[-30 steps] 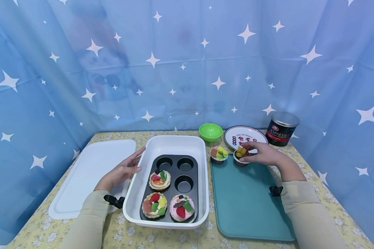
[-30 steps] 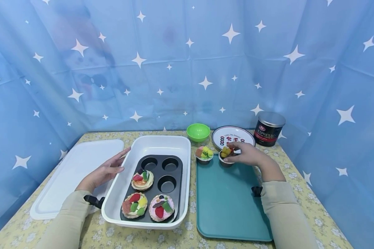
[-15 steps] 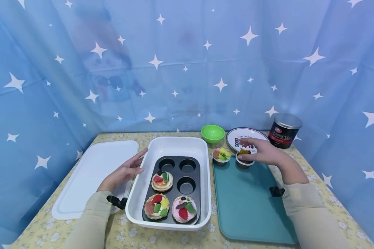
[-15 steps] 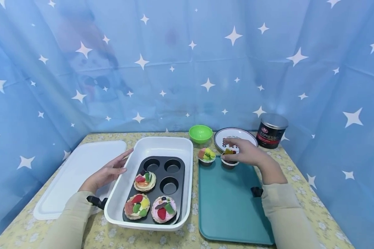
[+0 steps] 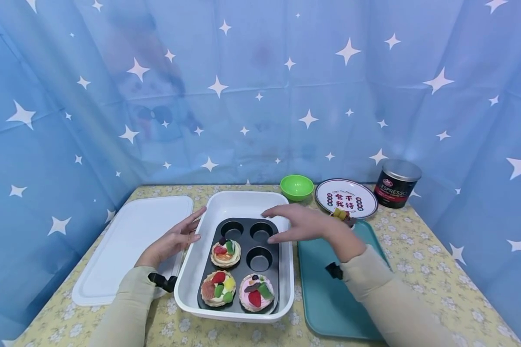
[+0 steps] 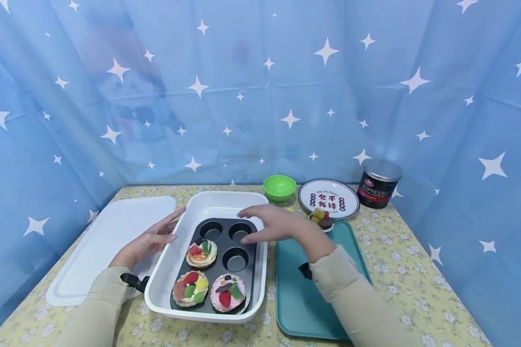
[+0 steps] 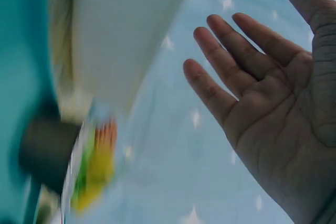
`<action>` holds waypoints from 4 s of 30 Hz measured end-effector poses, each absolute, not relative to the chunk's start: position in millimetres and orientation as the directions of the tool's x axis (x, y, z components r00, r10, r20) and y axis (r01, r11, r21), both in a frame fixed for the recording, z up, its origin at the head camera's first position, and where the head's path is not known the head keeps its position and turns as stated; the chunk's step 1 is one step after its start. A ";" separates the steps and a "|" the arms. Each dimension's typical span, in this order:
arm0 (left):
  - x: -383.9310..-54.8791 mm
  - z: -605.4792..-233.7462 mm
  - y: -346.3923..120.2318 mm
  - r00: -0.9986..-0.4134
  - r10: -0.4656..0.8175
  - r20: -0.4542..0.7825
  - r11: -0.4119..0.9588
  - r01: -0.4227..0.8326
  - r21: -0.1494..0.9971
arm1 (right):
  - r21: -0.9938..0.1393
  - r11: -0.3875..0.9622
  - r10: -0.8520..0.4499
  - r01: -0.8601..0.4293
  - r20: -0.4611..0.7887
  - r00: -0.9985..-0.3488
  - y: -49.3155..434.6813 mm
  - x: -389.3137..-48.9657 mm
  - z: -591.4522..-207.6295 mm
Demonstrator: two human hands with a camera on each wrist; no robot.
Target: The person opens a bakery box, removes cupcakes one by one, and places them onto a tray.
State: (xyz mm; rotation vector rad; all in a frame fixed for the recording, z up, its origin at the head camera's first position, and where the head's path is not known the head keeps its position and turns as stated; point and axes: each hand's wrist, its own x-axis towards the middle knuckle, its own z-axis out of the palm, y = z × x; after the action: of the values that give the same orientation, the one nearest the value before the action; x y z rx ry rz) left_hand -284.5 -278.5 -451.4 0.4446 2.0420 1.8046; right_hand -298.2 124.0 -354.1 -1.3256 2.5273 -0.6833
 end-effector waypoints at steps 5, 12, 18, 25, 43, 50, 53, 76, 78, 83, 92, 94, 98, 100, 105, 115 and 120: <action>-284.6 -450.5 -279.8 -0.878 0.474 -0.069 0.126 -0.010 0.992 | -0.455 0.432 -0.883 -0.779 -0.034 -0.469 70.4 -296.9 -368.5; -285.0 -451.9 -279.6 -0.867 0.494 -0.062 0.112 -0.007 0.994 | -0.365 0.474 -0.879 -0.801 -0.135 -0.458 25.2 -294.6 -391.5; -284.4 -451.1 -279.9 -0.868 0.494 -0.052 0.114 0.005 0.993 | -0.317 0.485 -0.873 -0.815 -0.123 -0.472 13.6 -292.1 -395.9; -285.1 -452.9 -280.5 -0.861 0.507 -0.037 0.102 0.017 0.995 | -0.291 0.488 -0.871 -0.823 -0.093 -0.483 12.1 -286.8 -397.1; -284.1 -452.2 -279.4 -0.866 0.498 -0.050 0.104 0.003 0.995 | -0.302 0.377 -0.918 -0.875 0.001 -0.396 14.1 -279.5 -391.8; -285.4 -453.6 -279.7 -0.867 0.497 -0.043 0.095 0.005 0.995 | -0.321 0.390 -0.908 -0.863 0.024 -0.419 16.3 -281.9 -390.1; -285.3 -453.3 -280.2 -0.866 0.498 -0.043 0.096 0.006 0.995 | -0.329 0.385 -0.906 -0.863 0.042 -0.420 18.3 -283.1 -387.3; -283.8 -451.1 -279.6 -0.870 0.490 -0.050 0.101 0.000 0.995 | -0.430 0.388 -0.875 -0.815 0.104 -0.472 56.6 -286.5 -370.7; -284.0 -451.5 -279.6 -0.870 0.491 -0.048 0.098 0.000 0.995 | -0.436 0.388 -0.869 -0.812 0.120 -0.480 63.0 -286.2 -370.5; -284.3 -452.6 -279.6 -0.868 0.494 -0.044 0.110 0.012 0.994 | -0.443 0.389 -0.852 -0.807 0.159 -0.498 81.8 -284.7 -368.6; -284.6 -452.0 -280.4 -0.862 0.507 -0.029 0.090 0.020 0.996 | -0.449 0.372 -0.829 -0.812 0.232 -0.508 113.2 -283.5 -367.3; -284.8 -452.1 -280.3 -0.859 0.511 -0.025 0.087 0.022 0.996 | -0.449 0.378 -0.823 -0.809 0.237 -0.516 118.7 -283.2 -367.2; -284.7 -452.5 -279.7 -0.861 0.508 -0.026 0.095 0.026 0.995 | -0.456 0.382 -0.815 -0.803 0.242 -0.526 128.8 -283.4 -366.8; -284.5 -452.7 -279.6 -0.861 0.508 -0.027 0.098 0.027 0.995 | -0.458 0.384 -0.811 -0.802 0.249 -0.530 133.9 -283.1 -366.2; -284.6 -452.1 -277.9 -0.859 0.512 -0.025 0.097 0.028 0.995 | -0.432 0.410 -0.792 -0.803 0.269 -0.548 149.4 -284.0 -364.1; -285.2 -451.3 -274.2 -0.865 0.499 -0.044 0.108 0.012 0.994 | -0.472 0.527 -0.663 -0.707 0.292 -0.689 200.6 -280.2 -361.3; -286.1 -452.0 -275.4 -0.869 0.492 -0.050 0.118 0.009 0.993 | -0.452 0.594 -0.634 -0.666 0.246 -0.733 219.4 -284.3 -366.6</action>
State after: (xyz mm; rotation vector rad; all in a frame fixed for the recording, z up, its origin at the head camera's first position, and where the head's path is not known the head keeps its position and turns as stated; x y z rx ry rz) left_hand -286.1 -275.4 -452.0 0.4873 2.0357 1.8033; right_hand -284.3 219.4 -366.6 -1.1661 2.8573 -0.8501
